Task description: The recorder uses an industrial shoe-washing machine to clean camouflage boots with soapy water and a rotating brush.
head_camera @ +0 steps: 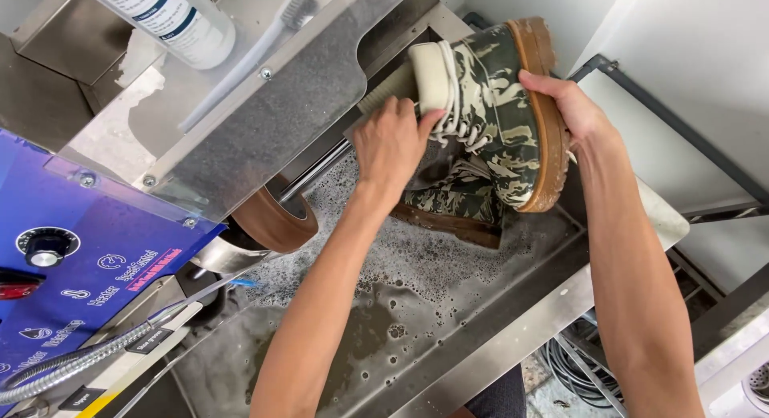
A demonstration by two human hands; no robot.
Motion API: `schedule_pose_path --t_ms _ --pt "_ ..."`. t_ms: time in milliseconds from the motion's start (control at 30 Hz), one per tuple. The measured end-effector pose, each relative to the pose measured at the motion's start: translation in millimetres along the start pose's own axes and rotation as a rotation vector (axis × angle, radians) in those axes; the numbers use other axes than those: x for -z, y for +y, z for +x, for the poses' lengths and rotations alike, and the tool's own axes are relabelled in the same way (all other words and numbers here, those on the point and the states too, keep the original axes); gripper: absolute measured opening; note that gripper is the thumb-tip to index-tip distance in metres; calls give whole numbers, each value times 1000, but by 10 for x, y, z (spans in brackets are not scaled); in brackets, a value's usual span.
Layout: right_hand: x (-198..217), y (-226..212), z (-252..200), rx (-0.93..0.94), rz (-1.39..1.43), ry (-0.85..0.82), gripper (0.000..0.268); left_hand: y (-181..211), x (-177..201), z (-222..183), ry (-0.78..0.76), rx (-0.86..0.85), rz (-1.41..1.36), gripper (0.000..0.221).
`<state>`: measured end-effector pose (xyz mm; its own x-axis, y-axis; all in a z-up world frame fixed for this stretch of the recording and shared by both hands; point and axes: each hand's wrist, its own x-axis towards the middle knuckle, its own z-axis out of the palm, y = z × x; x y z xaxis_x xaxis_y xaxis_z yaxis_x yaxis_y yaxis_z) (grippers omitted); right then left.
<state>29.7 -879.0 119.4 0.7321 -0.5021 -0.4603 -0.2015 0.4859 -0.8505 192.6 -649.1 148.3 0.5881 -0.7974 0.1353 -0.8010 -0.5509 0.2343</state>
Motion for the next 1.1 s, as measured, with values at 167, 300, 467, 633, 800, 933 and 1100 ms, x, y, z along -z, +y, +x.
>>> schedule_pose_path --t_ms 167,300,467,633,800,933,1100 --pt "-377 -191 50 7 -428 80 61 -227 -30 284 249 -86 139 65" --pt "-660 -292 -6 32 -618 -11 64 -322 -207 516 401 -74 -29 76" --pt "-797 -283 -136 -17 -579 -69 63 -290 -80 436 33 176 -121 71" --pt "-873 -178 -140 -88 -595 -12 68 -383 -81 355 252 60 -1 60" --pt "-923 -200 -174 -85 -643 23 76 -460 -91 353 211 69 -48 59" --pt "-818 -109 -40 -29 -611 -13 79 -350 -3 335 136 160 -74 55" --pt "-680 -24 96 -14 -485 -54 78 -271 -31 398 231 120 -85 53"
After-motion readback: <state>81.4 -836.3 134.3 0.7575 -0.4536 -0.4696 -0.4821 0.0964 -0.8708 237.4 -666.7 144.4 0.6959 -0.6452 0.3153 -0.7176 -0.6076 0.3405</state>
